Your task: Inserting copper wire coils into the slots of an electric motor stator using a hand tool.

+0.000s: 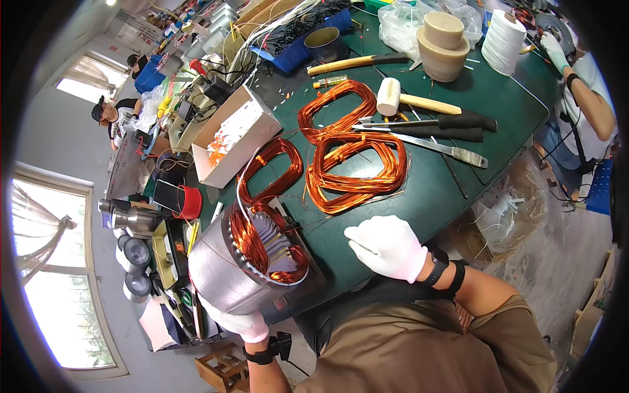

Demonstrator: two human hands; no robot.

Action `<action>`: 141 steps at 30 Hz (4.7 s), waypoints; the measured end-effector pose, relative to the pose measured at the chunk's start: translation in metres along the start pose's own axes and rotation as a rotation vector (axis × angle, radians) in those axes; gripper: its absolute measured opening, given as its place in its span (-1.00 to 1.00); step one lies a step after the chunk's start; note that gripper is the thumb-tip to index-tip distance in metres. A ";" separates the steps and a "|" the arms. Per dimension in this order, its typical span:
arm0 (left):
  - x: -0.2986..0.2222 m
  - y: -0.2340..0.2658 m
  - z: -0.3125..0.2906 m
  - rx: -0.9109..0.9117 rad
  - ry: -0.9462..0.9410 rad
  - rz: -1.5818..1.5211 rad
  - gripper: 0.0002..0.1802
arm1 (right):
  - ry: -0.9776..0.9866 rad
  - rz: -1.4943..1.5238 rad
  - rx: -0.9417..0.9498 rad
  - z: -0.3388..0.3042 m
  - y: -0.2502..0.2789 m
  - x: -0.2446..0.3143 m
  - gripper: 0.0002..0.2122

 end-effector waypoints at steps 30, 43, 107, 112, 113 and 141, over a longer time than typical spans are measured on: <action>0.280 0.012 -0.031 0.500 0.671 -0.794 -0.38 | -0.206 0.135 0.206 0.086 -0.086 0.037 -0.77; 0.222 0.021 -0.051 0.589 0.243 -0.330 -0.43 | -0.281 0.175 0.197 0.072 -0.092 0.050 -0.74; 0.061 0.020 -0.021 0.222 0.119 0.111 -0.46 | 0.058 0.253 -0.148 0.029 -0.034 0.099 -0.45; 0.061 0.019 -0.020 0.217 0.134 0.117 -0.45 | 0.099 0.352 -0.121 0.029 -0.035 0.090 -0.48; 0.060 0.019 -0.020 0.214 0.131 0.118 -0.45 | 0.095 0.362 -0.102 0.028 -0.033 0.090 -0.50; 0.140 0.061 -0.061 0.526 0.214 0.423 -0.40 | -0.142 -0.369 0.308 -0.018 0.025 0.039 -0.88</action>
Point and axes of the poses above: each hand's wrist, its own z-axis towards the middle knuckle, its own y-axis out of the back of the hand, x = y × z, the point moved 2 cm from there along z, towards the middle knuckle, and after that the axes turned 2 degrees about -y, right-handed, at the moved point
